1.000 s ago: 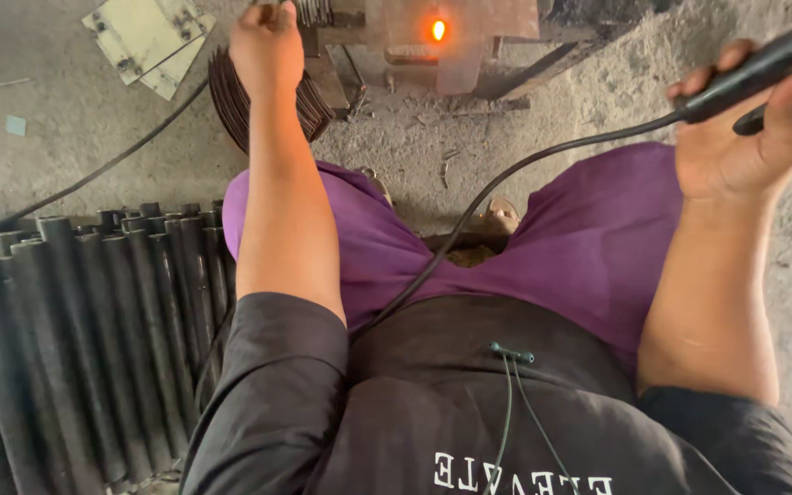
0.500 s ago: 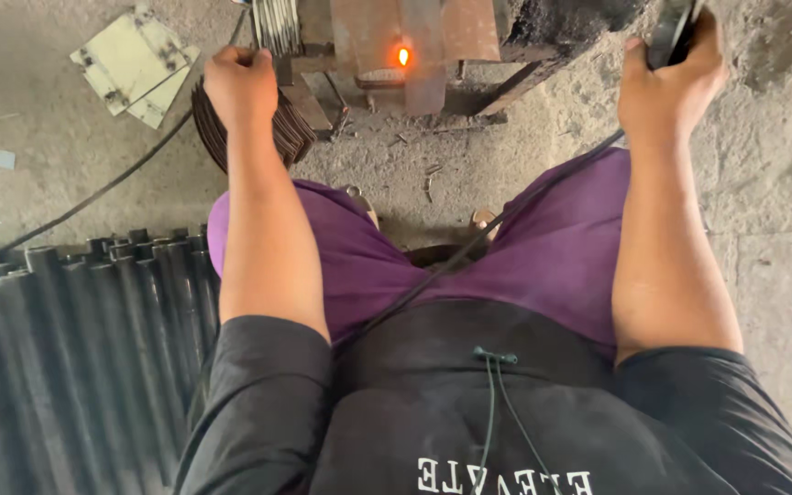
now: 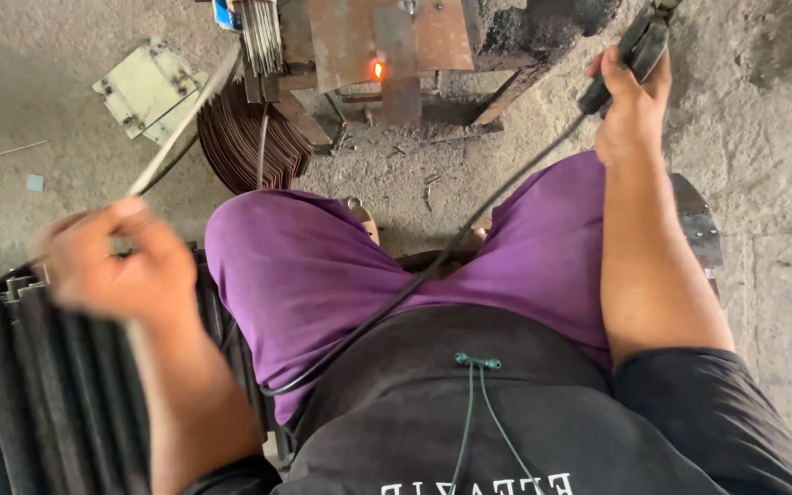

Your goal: The person welds a small metal plate to a larger metal structure using a stick welder, applying the arc to join the pieces while holding the electrode holder by hand and steadying the plate.

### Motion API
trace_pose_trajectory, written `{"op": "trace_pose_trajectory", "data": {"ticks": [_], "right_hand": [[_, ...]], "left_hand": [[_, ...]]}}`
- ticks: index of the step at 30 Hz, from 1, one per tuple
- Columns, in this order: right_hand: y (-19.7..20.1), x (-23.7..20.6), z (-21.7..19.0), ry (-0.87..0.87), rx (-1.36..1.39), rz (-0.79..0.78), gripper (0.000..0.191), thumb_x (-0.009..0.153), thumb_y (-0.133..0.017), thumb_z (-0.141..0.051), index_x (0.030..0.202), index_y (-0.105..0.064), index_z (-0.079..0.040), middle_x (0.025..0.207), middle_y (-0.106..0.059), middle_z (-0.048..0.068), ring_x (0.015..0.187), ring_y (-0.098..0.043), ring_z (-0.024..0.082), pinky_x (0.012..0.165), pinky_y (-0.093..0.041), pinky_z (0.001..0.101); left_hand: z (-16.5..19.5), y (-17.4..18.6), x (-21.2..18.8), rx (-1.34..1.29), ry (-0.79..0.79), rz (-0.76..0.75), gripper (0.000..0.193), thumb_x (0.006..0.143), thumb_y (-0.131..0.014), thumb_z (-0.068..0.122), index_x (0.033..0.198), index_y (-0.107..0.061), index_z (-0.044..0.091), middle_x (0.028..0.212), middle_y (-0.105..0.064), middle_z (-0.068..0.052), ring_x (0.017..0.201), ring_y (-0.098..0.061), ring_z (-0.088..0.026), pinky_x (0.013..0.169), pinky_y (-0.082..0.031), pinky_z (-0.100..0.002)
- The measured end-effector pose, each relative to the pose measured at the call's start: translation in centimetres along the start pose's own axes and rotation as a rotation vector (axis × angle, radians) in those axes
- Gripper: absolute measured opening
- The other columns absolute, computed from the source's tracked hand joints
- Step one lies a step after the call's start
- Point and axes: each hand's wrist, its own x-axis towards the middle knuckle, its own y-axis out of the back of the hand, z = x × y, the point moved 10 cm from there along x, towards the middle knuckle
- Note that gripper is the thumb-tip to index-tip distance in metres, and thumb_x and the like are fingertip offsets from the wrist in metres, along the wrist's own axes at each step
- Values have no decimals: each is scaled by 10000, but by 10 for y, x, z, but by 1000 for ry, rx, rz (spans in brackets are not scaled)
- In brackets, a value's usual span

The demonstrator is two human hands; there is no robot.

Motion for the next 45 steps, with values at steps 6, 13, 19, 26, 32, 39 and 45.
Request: {"op": "trace_pose_trajectory", "data": {"ticks": [6,13,19,26,32,39,45], "right_hand": [[-37,-21,3,-193,131,-63,500,980,-702,-131,1426,-485,-71,1194,-699,66,1171,-618,222,1036,-392,448],[-78,-53,-13,-4,136,-243,420,1023,-718,-206,1339,-539,4,1084,-676,91,1121,-668,248,1099,-470,432],[-65,-59,-23,102,4,-206,365,1017,-755,-250,1227,-588,-3,1004,-675,63,934,-648,200,835,-506,357],[-74,-80,-48,279,-644,-237,294,1019,-717,-302,1133,-613,-52,935,-672,57,864,-657,190,800,-560,336],[-103,-107,-83,501,-678,-240,489,929,-814,-301,1241,-647,37,965,-694,135,888,-705,251,832,-567,385],[-110,-111,-87,540,-726,-262,464,887,-819,-272,1197,-662,36,930,-697,147,857,-726,287,812,-566,384],[-107,-115,-88,534,-643,-288,460,899,-797,-266,1214,-661,40,944,-702,131,874,-723,240,816,-571,360]], "left_hand": [[-14,76,33,-579,195,386,354,1121,-609,238,889,-643,-28,792,-661,-202,694,-653,-301,632,-543,-337],[54,-79,-2,-473,117,-144,191,1180,-608,122,1010,-681,76,892,-721,-54,753,-700,-140,663,-565,-281],[81,-126,-32,-588,160,-325,61,994,-753,32,1009,-705,-2,925,-724,-119,764,-711,-223,664,-558,-312],[119,-110,-4,-475,7,-332,122,958,-815,63,1000,-706,28,947,-729,-95,824,-721,-270,704,-578,-358],[143,-104,3,-491,48,-305,139,941,-829,79,1001,-709,43,949,-734,-88,831,-717,-271,705,-574,-365],[167,-104,-6,-492,-22,-317,135,946,-823,105,996,-708,56,931,-733,-66,831,-723,-259,706,-579,-356],[184,-109,-14,-523,-34,-356,129,948,-816,114,969,-700,62,913,-728,-57,791,-725,-234,661,-574,-330]]}}
